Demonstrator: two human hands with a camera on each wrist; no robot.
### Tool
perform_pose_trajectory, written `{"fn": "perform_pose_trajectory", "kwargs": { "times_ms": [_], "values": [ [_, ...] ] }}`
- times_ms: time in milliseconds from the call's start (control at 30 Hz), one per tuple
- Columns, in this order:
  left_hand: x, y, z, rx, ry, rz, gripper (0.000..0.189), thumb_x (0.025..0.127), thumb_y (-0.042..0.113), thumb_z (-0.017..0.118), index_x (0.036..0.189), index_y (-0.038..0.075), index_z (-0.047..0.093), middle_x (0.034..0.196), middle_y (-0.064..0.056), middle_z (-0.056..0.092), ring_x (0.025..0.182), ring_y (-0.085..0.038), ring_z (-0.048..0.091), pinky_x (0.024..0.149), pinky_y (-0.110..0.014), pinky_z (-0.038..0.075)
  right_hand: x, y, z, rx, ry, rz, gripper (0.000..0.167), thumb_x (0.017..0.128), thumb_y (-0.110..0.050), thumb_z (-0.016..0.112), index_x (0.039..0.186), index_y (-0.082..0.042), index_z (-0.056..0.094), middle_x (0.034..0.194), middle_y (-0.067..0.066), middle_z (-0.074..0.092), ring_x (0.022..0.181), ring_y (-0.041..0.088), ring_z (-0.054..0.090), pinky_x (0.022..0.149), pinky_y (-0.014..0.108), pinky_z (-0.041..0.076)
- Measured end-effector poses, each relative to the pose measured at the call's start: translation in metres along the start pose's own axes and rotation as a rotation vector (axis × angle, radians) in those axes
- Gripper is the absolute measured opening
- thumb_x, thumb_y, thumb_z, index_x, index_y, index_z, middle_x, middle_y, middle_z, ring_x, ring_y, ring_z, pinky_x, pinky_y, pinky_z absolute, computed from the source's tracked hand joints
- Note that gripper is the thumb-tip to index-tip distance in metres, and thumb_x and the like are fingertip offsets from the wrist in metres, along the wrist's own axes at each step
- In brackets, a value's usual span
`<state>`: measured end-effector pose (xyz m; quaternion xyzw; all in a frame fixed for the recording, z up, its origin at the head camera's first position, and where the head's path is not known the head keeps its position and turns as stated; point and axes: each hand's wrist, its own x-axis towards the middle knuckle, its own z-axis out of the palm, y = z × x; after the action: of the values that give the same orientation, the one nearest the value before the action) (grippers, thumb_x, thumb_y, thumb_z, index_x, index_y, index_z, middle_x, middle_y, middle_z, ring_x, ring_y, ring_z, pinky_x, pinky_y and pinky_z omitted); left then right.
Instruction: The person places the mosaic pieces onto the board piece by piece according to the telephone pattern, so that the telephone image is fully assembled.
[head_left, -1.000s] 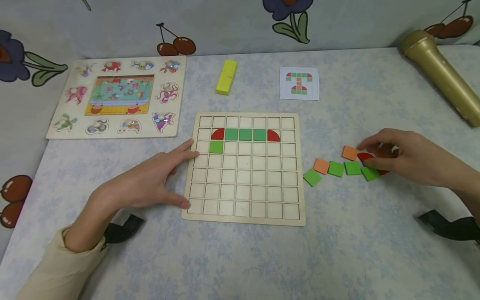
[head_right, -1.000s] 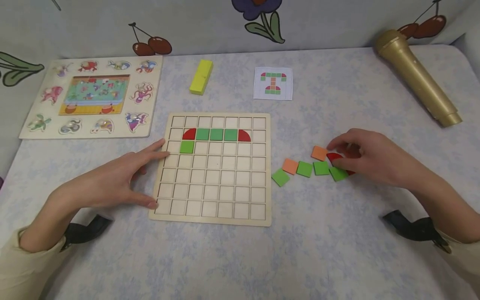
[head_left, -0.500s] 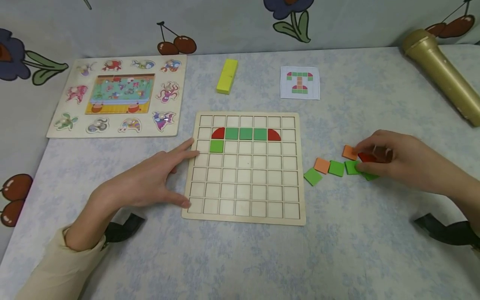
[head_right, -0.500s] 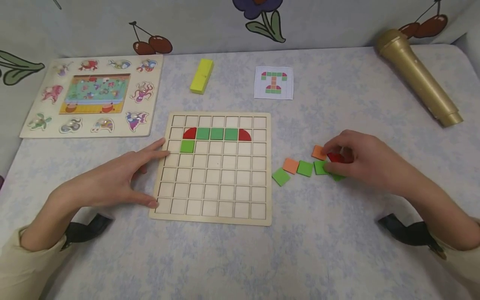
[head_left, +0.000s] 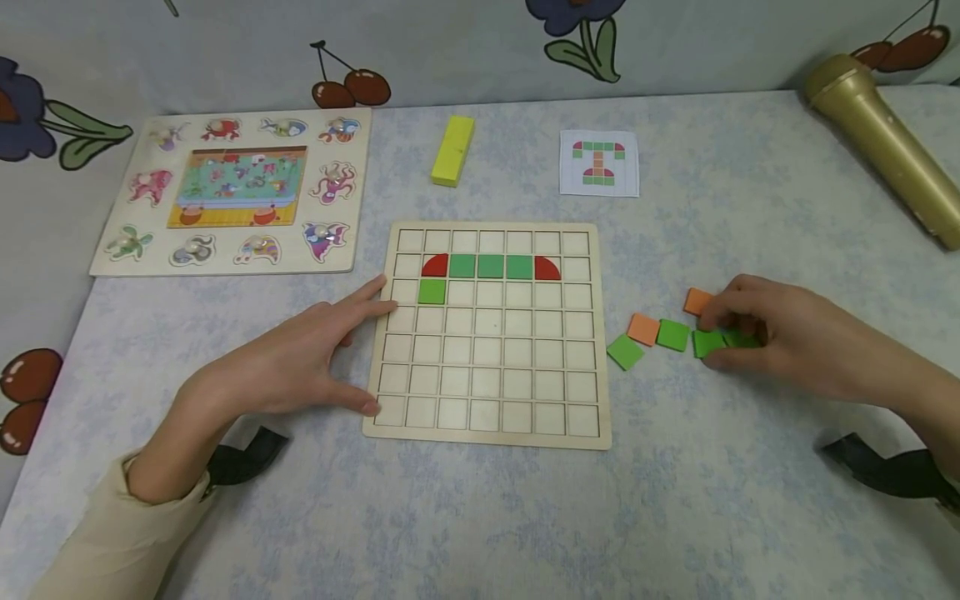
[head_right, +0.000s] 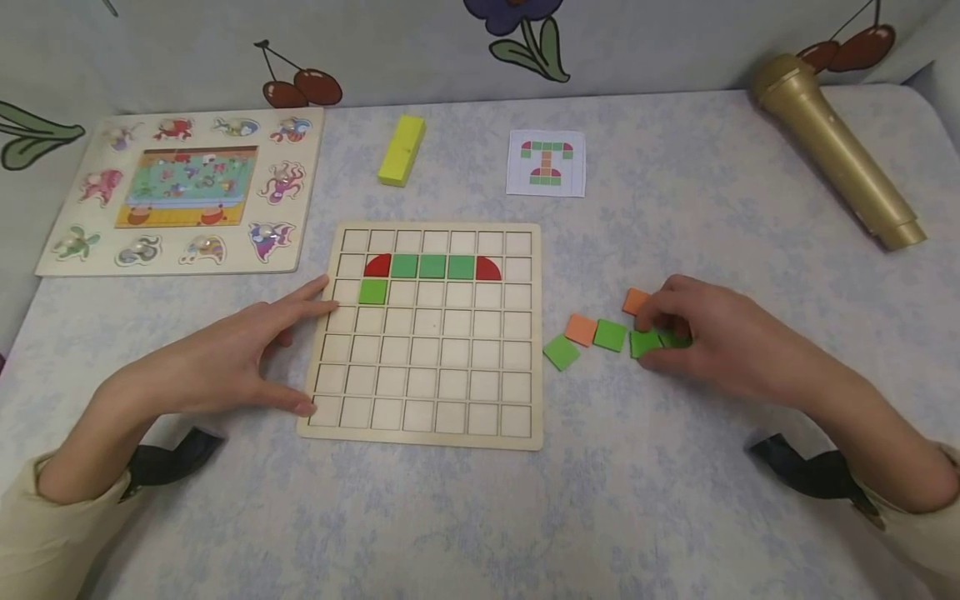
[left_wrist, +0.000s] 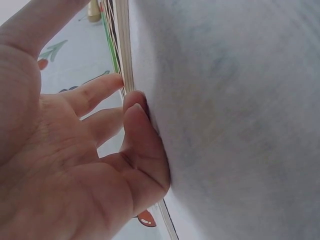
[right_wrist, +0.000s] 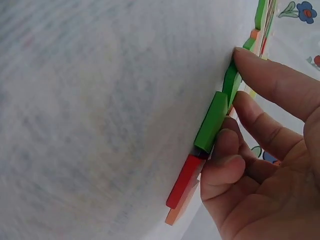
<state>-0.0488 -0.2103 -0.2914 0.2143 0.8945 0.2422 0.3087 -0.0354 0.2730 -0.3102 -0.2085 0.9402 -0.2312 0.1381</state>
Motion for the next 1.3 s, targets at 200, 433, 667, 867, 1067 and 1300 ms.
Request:
{"fn": "perform_pose_trajectory", "kwargs": {
  "times_ms": [200, 433, 667, 867, 1067, 1300],
  "values": [
    [0.001, -0.001, 0.001, 0.007, -0.003, -0.013, 0.109, 0.066, 0.047, 0.090, 0.154, 0.016, 0.035, 0.164, 0.005, 0.005, 0.108, -0.023, 0.045, 0.089, -0.042, 0.040, 0.000, -0.003, 0.001, -0.036, 0.024, -0.042, 0.035, 0.069, -0.009, 0.090, 0.096, -0.015, 0.069, 0.083, -0.010, 0.056, 0.069, 0.005, 0.046, 0.058, 0.021, 0.039],
    [0.001, 0.000, 0.000, 0.010, -0.011, -0.018, 0.109, 0.067, 0.047, 0.090, 0.155, 0.017, 0.034, 0.164, 0.005, 0.005, 0.113, -0.023, 0.045, 0.093, -0.045, 0.039, 0.002, -0.011, -0.005, -0.018, 0.076, -0.113, 0.041, 0.066, -0.001, 0.090, 0.099, -0.015, 0.069, 0.084, -0.011, 0.061, 0.067, 0.004, 0.048, 0.058, 0.019, 0.040],
    [0.000, 0.000, 0.000, 0.019, -0.011, -0.024, 0.108, 0.067, 0.047, 0.089, 0.155, 0.018, 0.033, 0.164, 0.005, 0.005, 0.110, -0.022, 0.045, 0.091, -0.043, 0.040, 0.026, -0.042, -0.007, 0.051, 0.084, -0.135, 0.036, 0.072, -0.005, 0.087, 0.099, -0.018, 0.068, 0.083, -0.011, 0.058, 0.071, 0.008, 0.049, 0.059, 0.021, 0.039],
    [0.001, -0.002, 0.000, 0.033, -0.009, -0.011, 0.108, 0.067, 0.050, 0.089, 0.155, 0.018, 0.033, 0.164, 0.006, 0.005, 0.099, -0.020, 0.044, 0.083, -0.038, 0.040, 0.058, -0.082, 0.001, 0.083, 0.028, -0.094, 0.026, 0.080, -0.013, 0.083, 0.100, -0.013, 0.066, 0.089, -0.004, 0.061, 0.075, 0.013, 0.050, 0.060, 0.029, 0.041],
    [0.002, -0.002, 0.001, 0.029, -0.006, 0.001, 0.107, 0.067, 0.048, 0.089, 0.154, 0.016, 0.035, 0.164, 0.006, 0.005, 0.099, -0.020, 0.044, 0.084, -0.038, 0.039, 0.083, -0.108, 0.010, 0.102, -0.014, -0.052, 0.022, 0.082, -0.012, 0.080, 0.098, -0.010, 0.065, 0.088, 0.000, 0.061, 0.074, 0.018, 0.050, 0.064, 0.035, 0.041],
    [0.000, -0.001, 0.000, 0.021, -0.001, 0.009, 0.107, 0.067, 0.047, 0.089, 0.154, 0.016, 0.035, 0.165, 0.006, 0.006, 0.096, -0.019, 0.043, 0.081, -0.037, 0.039, 0.101, -0.111, 0.019, 0.085, -0.001, -0.047, 0.020, 0.081, -0.008, 0.079, 0.095, -0.008, 0.064, 0.088, 0.003, 0.062, 0.075, 0.019, 0.053, 0.068, 0.037, 0.043]
  ]
}}
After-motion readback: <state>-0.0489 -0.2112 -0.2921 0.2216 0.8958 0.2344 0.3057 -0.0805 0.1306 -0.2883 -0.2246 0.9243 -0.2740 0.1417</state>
